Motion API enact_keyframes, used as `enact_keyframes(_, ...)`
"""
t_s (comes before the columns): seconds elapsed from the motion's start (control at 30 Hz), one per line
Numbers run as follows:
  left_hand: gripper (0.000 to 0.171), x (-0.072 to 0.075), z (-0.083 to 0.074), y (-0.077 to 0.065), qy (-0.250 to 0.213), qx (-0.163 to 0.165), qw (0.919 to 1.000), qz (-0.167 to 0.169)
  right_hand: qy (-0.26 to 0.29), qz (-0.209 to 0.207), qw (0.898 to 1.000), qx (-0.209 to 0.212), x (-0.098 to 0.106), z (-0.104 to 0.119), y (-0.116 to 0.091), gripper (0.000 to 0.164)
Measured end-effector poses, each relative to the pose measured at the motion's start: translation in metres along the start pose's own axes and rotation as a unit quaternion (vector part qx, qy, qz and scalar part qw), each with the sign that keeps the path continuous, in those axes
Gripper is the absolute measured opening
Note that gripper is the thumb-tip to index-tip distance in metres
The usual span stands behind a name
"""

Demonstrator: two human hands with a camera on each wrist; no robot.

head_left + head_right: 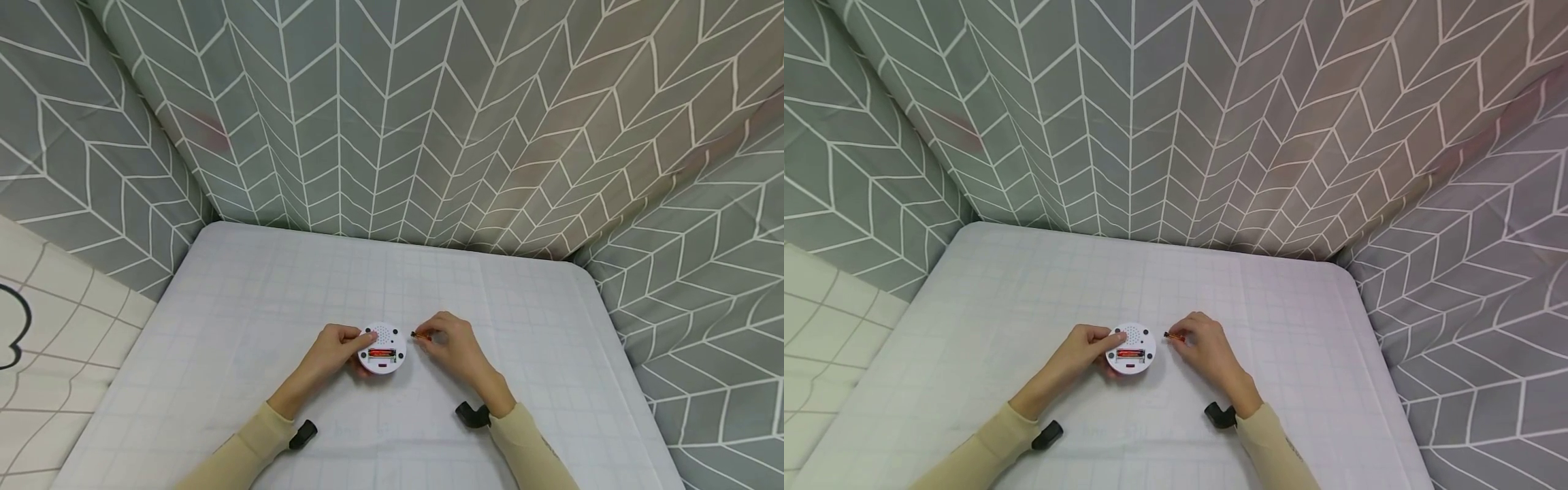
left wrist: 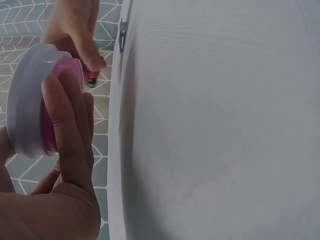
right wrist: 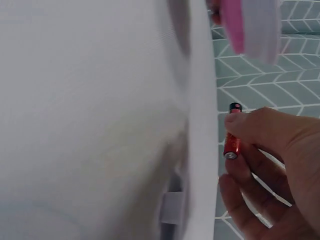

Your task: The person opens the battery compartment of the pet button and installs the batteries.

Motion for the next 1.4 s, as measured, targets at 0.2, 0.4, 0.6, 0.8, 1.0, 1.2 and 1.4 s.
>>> enact_keyframes(0.2, 0.044, 0.0, -0.001, -0.001, -0.004, 0.001, 1.0, -0.002, 0.045, -0.023, 0.999, 0.012, 0.01, 0.008, -0.002, 0.022)
enact_keyframes(0.4, 0.043, 0.0, -0.001, -0.001, -0.005, -0.003, 1.0, -0.002, 0.094, -0.028, 0.994, 0.043, 0.016, 0.025, -0.005, 0.023)
enact_keyframes(0.6, 0.043, -0.001, -0.002, -0.002, -0.005, -0.011, 0.9999, -0.002, 0.132, -0.045, 0.987, 0.078, 0.019, 0.047, -0.005, 0.022)
enact_keyframes(0.8, 0.042, -0.001, -0.003, -0.002, 0.006, -0.015, 0.9999, -0.005, 0.143, -0.044, 0.983, 0.103, 0.015, 0.062, -0.004, 0.023)
enact_keyframes(1.0, 0.043, -0.003, -0.001, -0.001, -0.01, -0.011, 0.9998, 0.009, 0.143, -0.037, 0.982, 0.12, 0.01, 0.07, -0.005, 0.022)
enact_keyframes(1.2, 0.042, -0.004, -0.002, -0.003, -0.016, -0.017, 0.9996, 0.014, 0.145, -0.035, 0.981, 0.125, 0.006, 0.079, -0.004, 0.023)
enact_keyframes(1.4, 0.042, -0.005, -0.002, -0.004, -0.014, -0.018, 0.9997, 0.01, 0.148, -0.031, 0.978, 0.141, -0.001, 0.087, -0.003, 0.023)
Point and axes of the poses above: each hand's wrist, its own y-axis towards the middle knuckle, its own x-axis out of the back of the hand, z = x × y, the point moved 7 cm from there along y, towards the middle knuckle, and after that the axes turned 8 degrees about -y, right-handed, at the moved point
